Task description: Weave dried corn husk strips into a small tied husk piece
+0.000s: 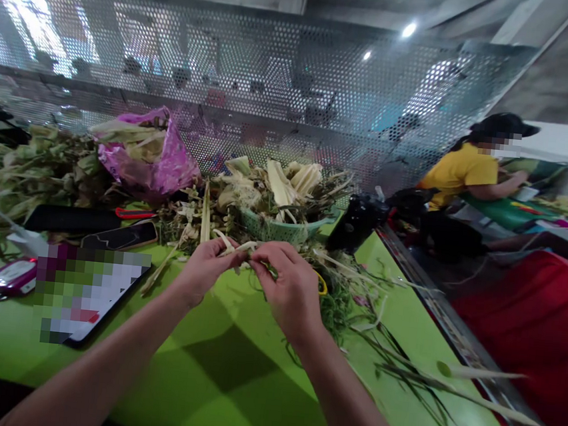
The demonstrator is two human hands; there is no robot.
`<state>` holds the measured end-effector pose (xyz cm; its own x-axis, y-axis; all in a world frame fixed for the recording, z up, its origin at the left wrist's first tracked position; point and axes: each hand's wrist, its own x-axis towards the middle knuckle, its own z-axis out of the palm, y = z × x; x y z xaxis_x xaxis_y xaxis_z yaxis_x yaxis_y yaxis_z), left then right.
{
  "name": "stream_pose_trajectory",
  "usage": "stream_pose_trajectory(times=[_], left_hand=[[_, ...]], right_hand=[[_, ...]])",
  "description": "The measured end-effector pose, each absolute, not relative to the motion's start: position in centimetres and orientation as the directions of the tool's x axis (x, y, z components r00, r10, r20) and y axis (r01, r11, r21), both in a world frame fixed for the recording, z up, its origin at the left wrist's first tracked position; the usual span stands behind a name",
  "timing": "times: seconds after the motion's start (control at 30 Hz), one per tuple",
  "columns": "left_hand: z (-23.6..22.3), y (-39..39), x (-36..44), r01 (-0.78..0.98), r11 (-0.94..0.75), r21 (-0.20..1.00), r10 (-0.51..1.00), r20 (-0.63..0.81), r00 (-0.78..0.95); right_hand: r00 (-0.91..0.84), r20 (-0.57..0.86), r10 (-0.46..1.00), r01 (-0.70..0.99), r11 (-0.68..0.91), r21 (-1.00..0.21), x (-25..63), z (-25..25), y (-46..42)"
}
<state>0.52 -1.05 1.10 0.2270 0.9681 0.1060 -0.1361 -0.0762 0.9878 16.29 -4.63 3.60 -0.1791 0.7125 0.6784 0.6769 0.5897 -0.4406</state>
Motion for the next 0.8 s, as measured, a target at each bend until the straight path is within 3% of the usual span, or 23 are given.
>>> stream_pose_trajectory(times=[0.1, 0.23, 0.53, 0.8], left_hand=[[1.27, -1.13, 0.44, -0.115, -0.092, 0.989, 0.968, 0.116, 0.224], [1.72, -1.35, 0.33, -0.101, -0.139, 0.985, 0.958, 0.16, 0.24], [1.35, -1.12, 0.43, -0.117, -0.293, 0.949, 0.906, 0.315, 0.282], [1.43, -1.25, 0.36, -0.004, -0.268, 0.963, 0.905, 0.254, 0.34]], right_hand=[[-0.221, 0.716, 0.662, 0.686, 0.628, -0.369, 16.26, 3.66, -4.69], [-0.21, 0.705, 0.678, 0.71, 0.601, -0.366, 16.32, 3.6, -4.75], [-0.085, 0.549, 0.832, 0.642, 0.467, -0.609, 16.61, 3.49, -4.55], [-0.058, 0.511, 0.858, 0.591, 0.442, -0.675, 16.67, 3.75, -4.59]])
